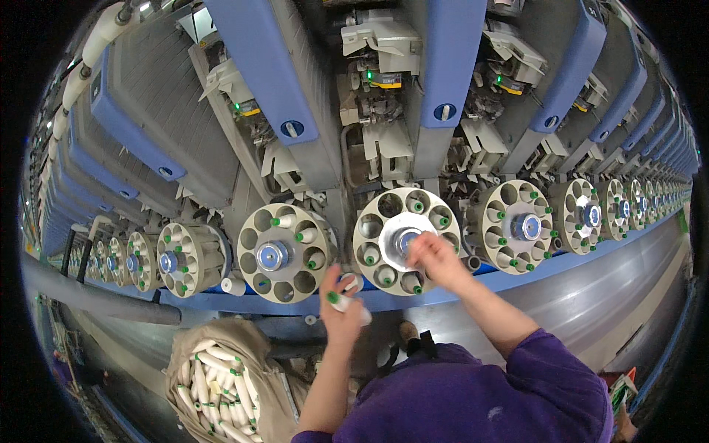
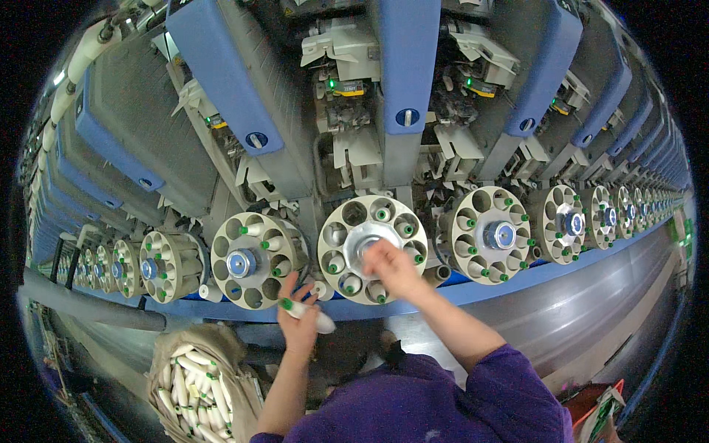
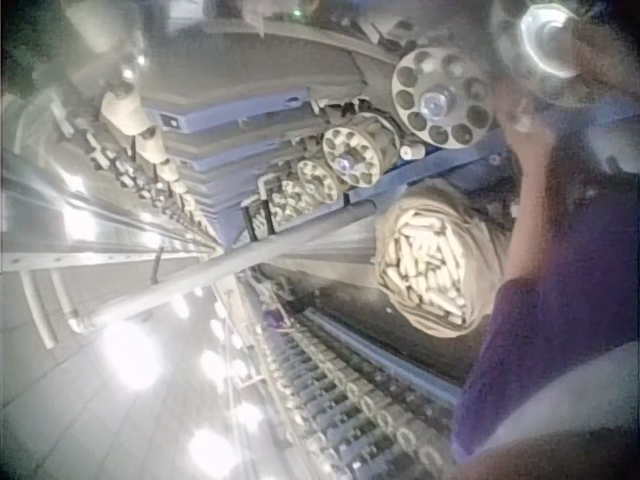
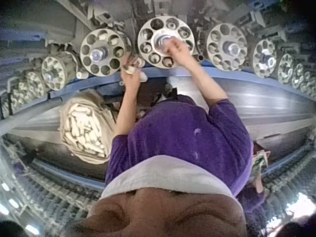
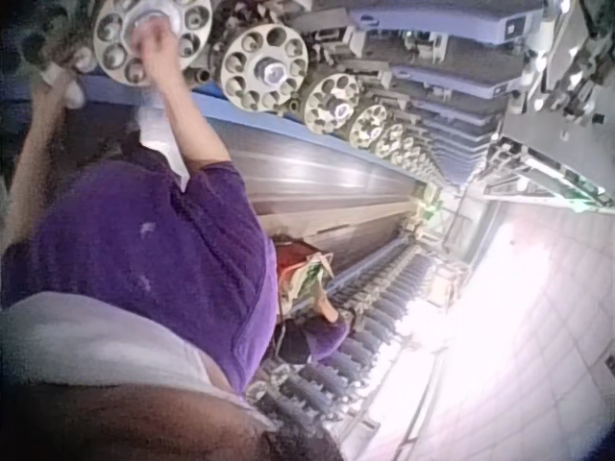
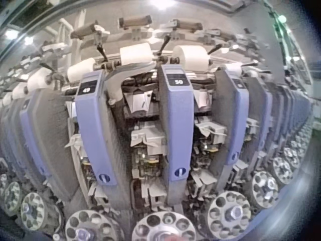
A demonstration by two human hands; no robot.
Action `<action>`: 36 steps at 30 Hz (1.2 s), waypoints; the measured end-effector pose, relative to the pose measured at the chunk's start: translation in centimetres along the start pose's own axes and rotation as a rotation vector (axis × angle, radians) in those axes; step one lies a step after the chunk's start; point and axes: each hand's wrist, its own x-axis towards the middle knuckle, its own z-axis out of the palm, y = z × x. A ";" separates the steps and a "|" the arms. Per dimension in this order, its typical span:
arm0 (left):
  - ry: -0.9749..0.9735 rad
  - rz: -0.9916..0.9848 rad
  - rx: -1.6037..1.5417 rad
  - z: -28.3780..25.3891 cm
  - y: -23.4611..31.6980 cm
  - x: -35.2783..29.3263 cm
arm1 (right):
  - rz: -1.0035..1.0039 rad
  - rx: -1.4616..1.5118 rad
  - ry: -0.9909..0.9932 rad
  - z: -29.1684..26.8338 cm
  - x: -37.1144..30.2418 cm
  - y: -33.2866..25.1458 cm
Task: The person repeatedly picks white spools with green tips from a cloth bag and inserts them into slots on rotating circular fixtures along a textile machine. The person handles the spools by hand and places them into the machine's rotating holders.
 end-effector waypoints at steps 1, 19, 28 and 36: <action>0.072 -0.081 -0.010 -0.7 0.4 0.2 | -0.018 -0.005 0.109 -1.3 0.5 -0.5; -0.081 -0.174 -0.671 0.4 3.4 2.7 | -0.019 -0.417 -0.450 5.6 2.0 -6.1; -0.021 -0.320 -0.452 1.2 3.0 3.3 | -0.118 -0.288 -0.538 6.2 3.5 -4.4; 0.299 -0.068 -0.473 1.0 5.7 8.2 | 0.518 0.171 -0.814 1.5 1.4 -5.1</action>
